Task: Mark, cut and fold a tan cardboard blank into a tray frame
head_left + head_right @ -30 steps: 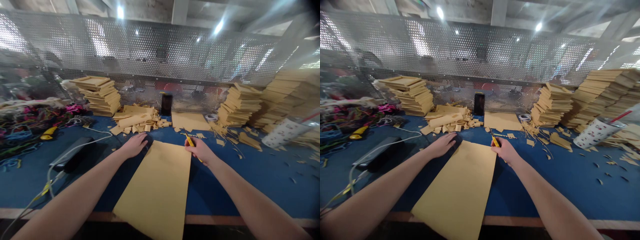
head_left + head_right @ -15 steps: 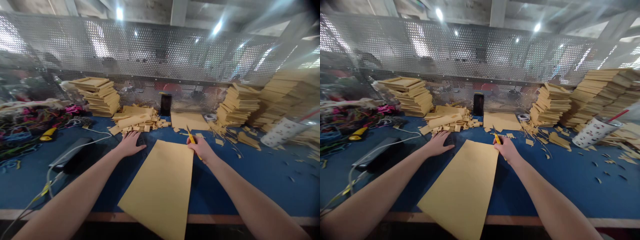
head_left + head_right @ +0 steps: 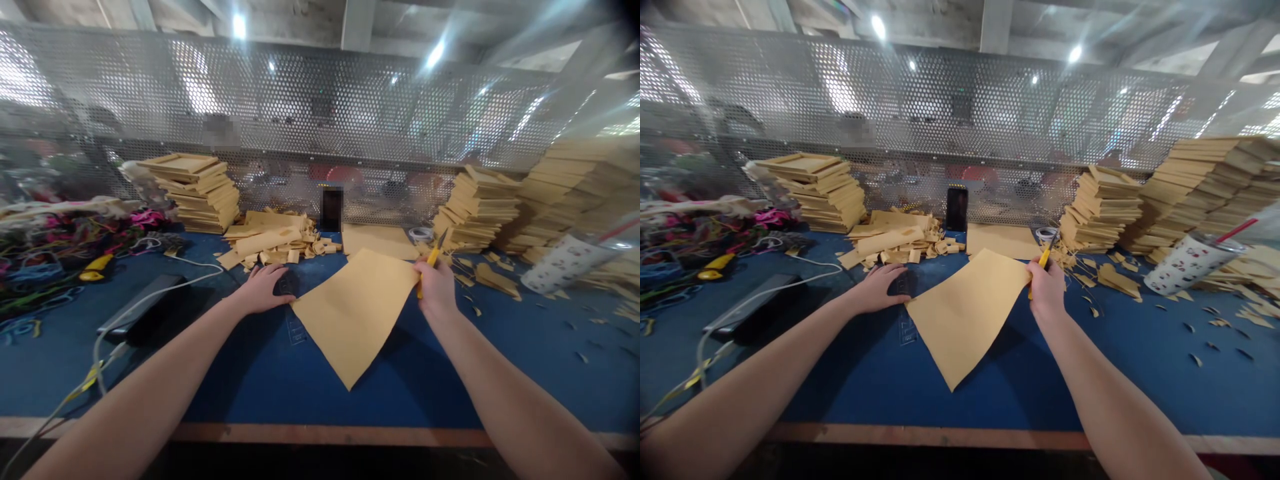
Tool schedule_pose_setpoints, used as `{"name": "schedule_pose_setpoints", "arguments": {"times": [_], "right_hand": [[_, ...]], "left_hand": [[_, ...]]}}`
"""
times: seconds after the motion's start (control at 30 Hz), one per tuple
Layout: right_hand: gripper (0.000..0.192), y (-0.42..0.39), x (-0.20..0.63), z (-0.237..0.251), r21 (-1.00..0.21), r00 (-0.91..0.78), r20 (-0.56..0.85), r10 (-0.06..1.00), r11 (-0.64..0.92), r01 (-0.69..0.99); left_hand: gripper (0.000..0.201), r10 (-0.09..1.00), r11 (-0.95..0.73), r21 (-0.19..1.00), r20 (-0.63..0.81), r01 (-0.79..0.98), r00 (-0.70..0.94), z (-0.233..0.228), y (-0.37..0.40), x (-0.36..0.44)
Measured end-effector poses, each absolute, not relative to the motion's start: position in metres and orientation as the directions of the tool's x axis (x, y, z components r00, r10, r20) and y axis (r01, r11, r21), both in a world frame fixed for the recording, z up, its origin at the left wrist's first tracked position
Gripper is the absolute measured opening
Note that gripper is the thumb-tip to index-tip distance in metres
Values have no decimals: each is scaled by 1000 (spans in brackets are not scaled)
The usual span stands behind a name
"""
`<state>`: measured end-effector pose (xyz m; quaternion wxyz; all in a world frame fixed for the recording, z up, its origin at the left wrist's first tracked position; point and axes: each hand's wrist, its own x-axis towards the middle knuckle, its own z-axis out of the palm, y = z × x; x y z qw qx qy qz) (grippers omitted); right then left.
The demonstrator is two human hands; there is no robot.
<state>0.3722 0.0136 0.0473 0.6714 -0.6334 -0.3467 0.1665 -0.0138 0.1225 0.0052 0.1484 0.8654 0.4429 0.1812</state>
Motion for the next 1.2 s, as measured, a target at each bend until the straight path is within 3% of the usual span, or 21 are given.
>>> {"name": "schedule_pose_setpoints", "arguments": {"times": [0.13, 0.3, 0.4, 0.5, 0.63, 0.73, 0.83, 0.9, 0.97, 1.2], "right_hand": [[21, 15, 376, 47, -965, 730, 262, 631, 158, 211], [19, 16, 374, 45, -971, 707, 234, 667, 127, 202], [18, 14, 367, 44, -972, 652, 220, 726, 106, 209], [17, 9, 356, 45, -970, 559, 202, 804, 84, 230], [14, -5, 337, 54, -959, 313, 148, 938, 59, 276], [10, -17, 323, 67, -900, -84, 80, 993, 109, 422], [4, -26, 314, 78, -832, -475, -103, 874, 186, 523], [9, -29, 311, 82, -844, -602, -246, 759, 138, 519], [8, -30, 309, 82, -850, -620, -308, 722, 83, 520], [14, -17, 314, 58, -894, -271, -229, 935, -92, 438]], "left_hand": [[75, 857, -510, 574, 272, 640, 438, 12, 124, -14], [44, 932, -362, 827, 337, 430, 137, 17, 131, -18], [48, 951, -290, 933, 305, 211, -41, 21, 136, -21], [52, 963, -254, 967, 255, 22, -85, 26, 137, -22], [53, 980, -198, 979, 199, -52, 8, 27, 131, -16], [51, 974, -162, 987, 159, 9, 160, 23, 123, -9], [49, 929, -156, 978, 97, 140, 358, 20, 112, -2], [47, 880, -194, 952, 62, 236, 471, 19, 104, 3], [48, 831, -265, 913, 53, 311, 553, 18, 97, 9], [52, 739, -603, 604, 179, 521, 649, 22, 77, 22]]}}
